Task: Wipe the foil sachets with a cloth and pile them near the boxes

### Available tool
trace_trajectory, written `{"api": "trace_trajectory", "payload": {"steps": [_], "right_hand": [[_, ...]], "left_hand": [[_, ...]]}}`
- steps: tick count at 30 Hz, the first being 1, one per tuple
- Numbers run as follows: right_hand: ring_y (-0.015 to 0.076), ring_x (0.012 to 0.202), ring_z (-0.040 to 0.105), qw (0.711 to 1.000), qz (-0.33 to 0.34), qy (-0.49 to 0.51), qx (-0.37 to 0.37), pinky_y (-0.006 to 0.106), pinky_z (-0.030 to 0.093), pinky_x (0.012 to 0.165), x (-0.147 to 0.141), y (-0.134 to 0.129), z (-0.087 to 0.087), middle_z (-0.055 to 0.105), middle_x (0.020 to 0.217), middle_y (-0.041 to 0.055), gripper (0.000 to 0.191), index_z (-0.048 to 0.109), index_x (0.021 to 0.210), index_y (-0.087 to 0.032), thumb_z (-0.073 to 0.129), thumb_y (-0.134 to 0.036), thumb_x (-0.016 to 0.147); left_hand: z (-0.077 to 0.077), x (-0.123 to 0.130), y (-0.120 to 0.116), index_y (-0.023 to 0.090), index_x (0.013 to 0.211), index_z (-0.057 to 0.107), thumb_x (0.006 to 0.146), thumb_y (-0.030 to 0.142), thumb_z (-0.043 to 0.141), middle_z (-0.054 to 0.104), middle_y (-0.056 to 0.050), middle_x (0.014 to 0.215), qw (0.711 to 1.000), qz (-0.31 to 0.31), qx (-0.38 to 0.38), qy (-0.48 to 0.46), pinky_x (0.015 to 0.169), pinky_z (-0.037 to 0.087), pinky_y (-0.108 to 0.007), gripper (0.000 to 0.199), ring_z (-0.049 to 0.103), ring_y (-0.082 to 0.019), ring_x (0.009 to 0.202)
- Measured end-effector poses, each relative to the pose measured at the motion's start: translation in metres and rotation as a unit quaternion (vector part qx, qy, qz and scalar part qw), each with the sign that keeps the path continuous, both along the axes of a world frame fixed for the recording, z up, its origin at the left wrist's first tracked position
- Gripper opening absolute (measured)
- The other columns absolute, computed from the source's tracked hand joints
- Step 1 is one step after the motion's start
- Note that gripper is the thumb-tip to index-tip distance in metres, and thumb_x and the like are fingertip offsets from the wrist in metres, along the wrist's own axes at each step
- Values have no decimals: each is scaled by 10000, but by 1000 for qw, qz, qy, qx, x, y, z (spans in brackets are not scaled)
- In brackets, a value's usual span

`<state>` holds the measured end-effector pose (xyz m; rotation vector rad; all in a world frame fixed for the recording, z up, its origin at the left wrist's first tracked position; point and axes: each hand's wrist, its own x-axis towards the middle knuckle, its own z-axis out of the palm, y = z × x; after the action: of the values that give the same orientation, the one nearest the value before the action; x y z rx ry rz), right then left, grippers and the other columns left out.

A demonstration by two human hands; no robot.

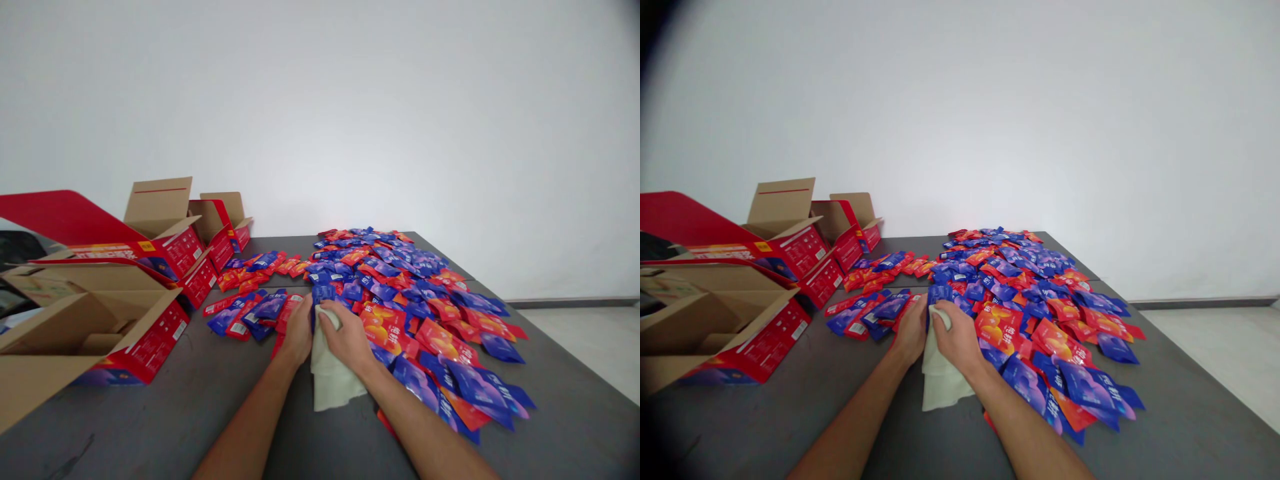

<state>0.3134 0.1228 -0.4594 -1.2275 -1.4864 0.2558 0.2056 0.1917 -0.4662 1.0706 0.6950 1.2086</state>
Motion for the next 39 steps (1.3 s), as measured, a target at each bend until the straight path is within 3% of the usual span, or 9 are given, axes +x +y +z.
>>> {"api": "trace_trajectory", "payload": {"steps": [3, 6, 11, 16, 24, 32, 39], "right_hand": [[216, 1132, 612, 999, -12, -43, 23, 368, 490, 1015, 0, 3, -4, 655, 1181, 91, 206, 709, 1079, -235, 579, -243, 920], [216, 1073, 602, 997, -24, -73, 1, 357, 516, 950, 1, 3, -3, 620, 1110, 91, 197, 744, 1032, -251, 591, -236, 909], [198, 929, 604, 995, -85, -51, 4, 333, 535, 857, 14, 2, 6, 598, 980, 69, 206, 757, 1023, -246, 578, -259, 921], [199, 945, 596, 986, -159, -28, 36, 340, 515, 887, 31, 4, 12, 591, 1009, 71, 239, 748, 1063, -242, 544, -289, 949], [181, 892, 605, 995, -67, -73, 1, 301, 523, 806, 10, 4, 2, 578, 966, 60, 230, 765, 1027, -254, 552, -270, 941], [213, 917, 600, 980, -194, -16, 30, 366, 517, 877, 35, 3, 19, 606, 994, 84, 251, 760, 1058, -219, 550, -292, 940], [192, 887, 608, 991, -91, -91, -25, 317, 533, 814, 12, 3, 4, 600, 943, 63, 219, 771, 985, -254, 569, -218, 910]], "left_hand": [[8, 2, -5, 199, 1061, 710, 863, 423, 595, 747, -54, 1035, 994, -60, -40, -76, 939, 496, -343, 320, 667, -214, 1018], [10, 0, -7, 221, 1196, 679, 791, 284, 663, 745, -48, 1065, 990, -76, -46, -108, 931, 504, -334, 411, 676, -212, 1023], [8, -3, -8, 220, 1212, 697, 724, 199, 689, 754, -55, 1055, 991, -93, -53, -82, 896, 522, -343, 489, 693, -234, 1006], [5, 0, -10, 189, 1202, 715, 718, 209, 721, 757, -94, 1084, 990, -121, -57, -50, 934, 509, -380, 485, 687, -264, 1033], [-4, -4, -5, 234, 1222, 706, 771, 255, 691, 760, -60, 1073, 993, -111, -25, 7, 958, 504, -374, 451, 674, -238, 1062], [-16, 1, -5, 188, 1115, 760, 738, 214, 733, 732, -117, 1176, 994, -88, -30, 52, 1063, 419, -415, 379, 639, -270, 1154], [-9, -4, -2, 227, 1056, 776, 713, 166, 699, 745, -85, 1143, 996, -84, -13, 23, 1062, 440, -416, 357, 640, -264, 1154]]}}
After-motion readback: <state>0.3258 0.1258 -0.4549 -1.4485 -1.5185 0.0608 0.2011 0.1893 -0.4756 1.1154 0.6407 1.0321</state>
